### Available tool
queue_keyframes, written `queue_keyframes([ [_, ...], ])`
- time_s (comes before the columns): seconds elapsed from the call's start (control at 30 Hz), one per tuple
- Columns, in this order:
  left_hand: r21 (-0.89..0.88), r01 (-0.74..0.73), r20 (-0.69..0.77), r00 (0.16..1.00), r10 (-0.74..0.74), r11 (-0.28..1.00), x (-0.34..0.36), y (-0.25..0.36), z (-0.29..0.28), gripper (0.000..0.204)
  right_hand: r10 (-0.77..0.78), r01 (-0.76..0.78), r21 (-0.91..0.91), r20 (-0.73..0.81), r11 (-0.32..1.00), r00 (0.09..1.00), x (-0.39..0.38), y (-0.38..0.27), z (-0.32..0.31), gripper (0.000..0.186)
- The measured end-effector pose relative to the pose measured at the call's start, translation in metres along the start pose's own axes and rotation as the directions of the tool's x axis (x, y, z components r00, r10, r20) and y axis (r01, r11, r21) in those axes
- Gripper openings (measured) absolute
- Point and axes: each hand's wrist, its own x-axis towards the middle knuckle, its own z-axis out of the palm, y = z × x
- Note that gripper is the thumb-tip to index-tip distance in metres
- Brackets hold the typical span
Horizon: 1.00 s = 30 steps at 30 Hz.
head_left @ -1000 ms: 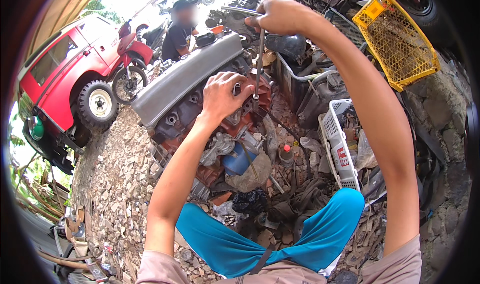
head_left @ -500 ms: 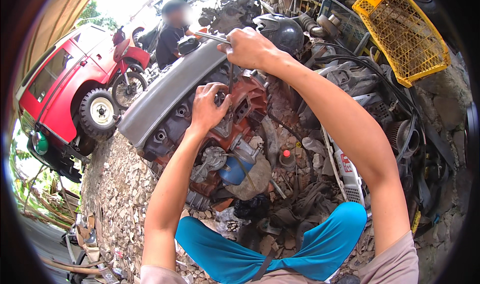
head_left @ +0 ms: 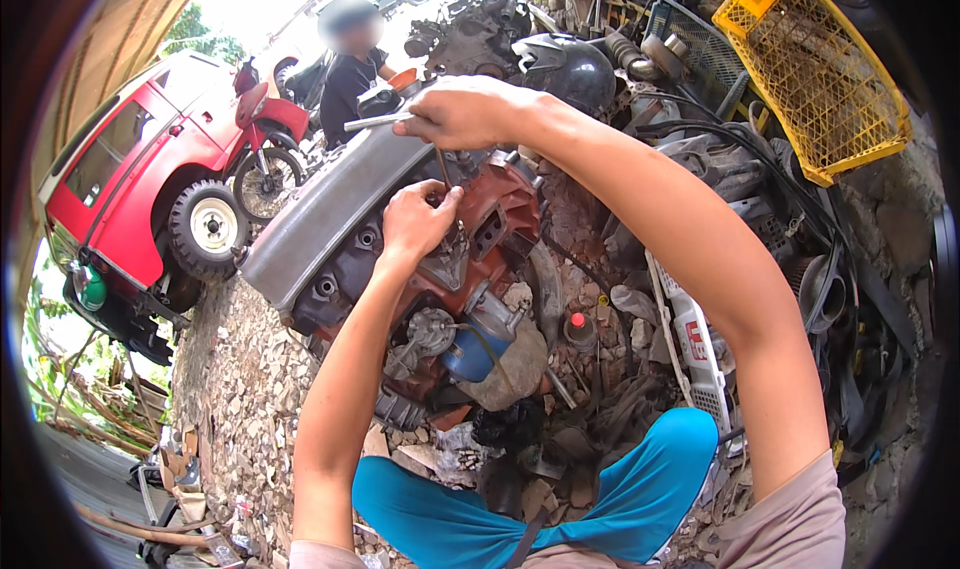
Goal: The person sits on the ground and uses a wrench to loosen and tighten bolts on a car engine block. They repeatedly adjust the tool and their grip while working on the top surface of the engine.
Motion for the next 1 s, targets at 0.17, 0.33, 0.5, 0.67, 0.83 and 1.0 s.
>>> queue_keyframes([
  [0.17,0.19,0.049,0.096,0.993,-0.069,0.981,0.013,0.014,-0.001,0.042,0.082,-0.085,0.089,0.035,0.992,0.996,-0.005,0.001,0.0,0.06],
  [0.33,0.231,-0.025,0.102,0.995,0.001,0.973,0.011,0.019,0.002,0.039,-0.013,0.012,0.032,0.038,0.999,0.999,-0.01,0.005,-0.011,0.06],
  [0.5,0.079,-0.039,-0.039,0.998,0.042,0.996,0.01,0.008,0.01,0.035,0.029,-0.056,-0.158,-0.169,0.986,0.985,0.004,-0.002,0.025,0.044],
  [0.67,0.026,-0.038,-0.086,0.995,0.04,0.999,0.009,0.001,0.013,0.034,0.416,-0.423,0.031,0.13,0.906,0.9,0.006,-0.033,-0.002,0.038],
  [0.83,-0.008,0.017,-0.051,0.999,-0.018,1.0,0.008,-0.005,0.01,0.033,0.449,-0.465,-0.175,-0.124,0.868,0.885,-0.006,-0.049,-0.008,0.042],
  [1.0,0.007,0.029,0.001,1.0,-0.029,1.0,0.011,-0.001,0.012,0.029,0.054,-0.008,-0.372,0.113,0.928,0.992,-0.019,-0.032,-0.036,0.049],
])
